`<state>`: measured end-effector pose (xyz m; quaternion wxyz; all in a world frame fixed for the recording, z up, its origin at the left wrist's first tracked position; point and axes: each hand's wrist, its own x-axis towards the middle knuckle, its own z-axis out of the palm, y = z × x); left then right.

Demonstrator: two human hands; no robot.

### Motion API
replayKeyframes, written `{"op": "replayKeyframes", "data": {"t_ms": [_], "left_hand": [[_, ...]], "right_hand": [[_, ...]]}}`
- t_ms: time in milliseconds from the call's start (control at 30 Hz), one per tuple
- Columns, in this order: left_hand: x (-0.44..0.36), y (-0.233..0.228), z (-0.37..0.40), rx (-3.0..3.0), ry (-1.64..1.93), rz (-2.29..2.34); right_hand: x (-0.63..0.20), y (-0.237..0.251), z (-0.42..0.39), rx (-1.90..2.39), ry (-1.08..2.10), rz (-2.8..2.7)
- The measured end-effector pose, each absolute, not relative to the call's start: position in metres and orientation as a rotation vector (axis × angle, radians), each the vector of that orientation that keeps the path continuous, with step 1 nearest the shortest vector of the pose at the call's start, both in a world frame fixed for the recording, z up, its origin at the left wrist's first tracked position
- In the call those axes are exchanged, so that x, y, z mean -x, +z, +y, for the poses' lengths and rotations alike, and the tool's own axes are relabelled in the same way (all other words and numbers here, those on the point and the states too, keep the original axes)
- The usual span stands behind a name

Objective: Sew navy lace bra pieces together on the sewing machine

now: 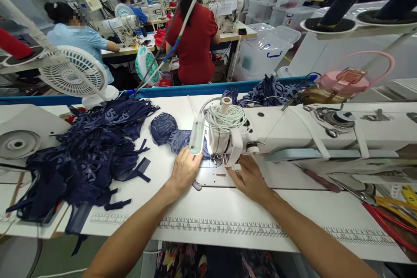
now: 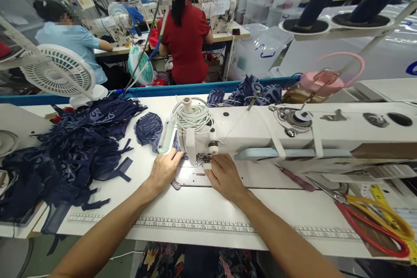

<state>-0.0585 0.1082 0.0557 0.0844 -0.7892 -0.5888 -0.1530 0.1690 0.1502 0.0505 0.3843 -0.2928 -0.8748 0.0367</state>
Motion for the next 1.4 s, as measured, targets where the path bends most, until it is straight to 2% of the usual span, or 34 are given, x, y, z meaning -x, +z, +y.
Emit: {"op": "replayKeyframes", "data": {"t_ms": [200, 333, 400, 500, 633, 767, 867, 1033, 1167, 1267, 1400], "left_hand": [[0.07, 0.066, 0.082, 2.411, -0.587, -1.755], [0.069, 0.075, 0.053, 2.492, -0.915, -1.824], [0.066, 0.077, 0.04, 2.554, -1.148, -1.849], [0.06, 0.077, 0.025, 2.513, -1.333, -1.896], [0.056, 0.077, 0.016, 2.351, -1.289, -1.997], [0.054, 0.078, 0.013, 2.329, -1.244, -2.042], [0.053, 0.083, 0.012, 2.306, -1.346, -2.126], [0.048, 0.095, 0.01, 2.214, -1.754, -2.396], [0.047, 0.098, 0.009, 2.165, -1.901, -2.49], [0.053, 0.097, 0.007, 2.053, -1.972, -2.558], [0.07, 0.102, -0.005, 1.971, -1.949, -2.533]], "right_hand": [[-0.168, 0.05, 0.146, 0.65, -0.002, -2.239], [-0.16, 0.067, 0.128, 0.529, -0.019, -2.264], [-0.151, 0.08, 0.116, 0.445, 0.186, -2.298], [-0.134, 0.094, 0.104, 0.464, 0.702, -2.292], [-0.118, 0.095, 0.101, 0.631, 1.264, -2.138], [-0.113, 0.09, 0.1, 0.665, 1.526, -2.004], [-0.114, 0.093, 0.097, 0.747, 1.464, -2.05], [-0.117, 0.099, 0.093, 0.82, 1.142, -2.208], [-0.114, 0.101, 0.091, 0.764, 0.963, -2.288], [-0.106, 0.103, 0.089, 0.702, 0.949, -2.301], [-0.084, 0.104, 0.094, 0.628, 1.09, -2.302]]}}
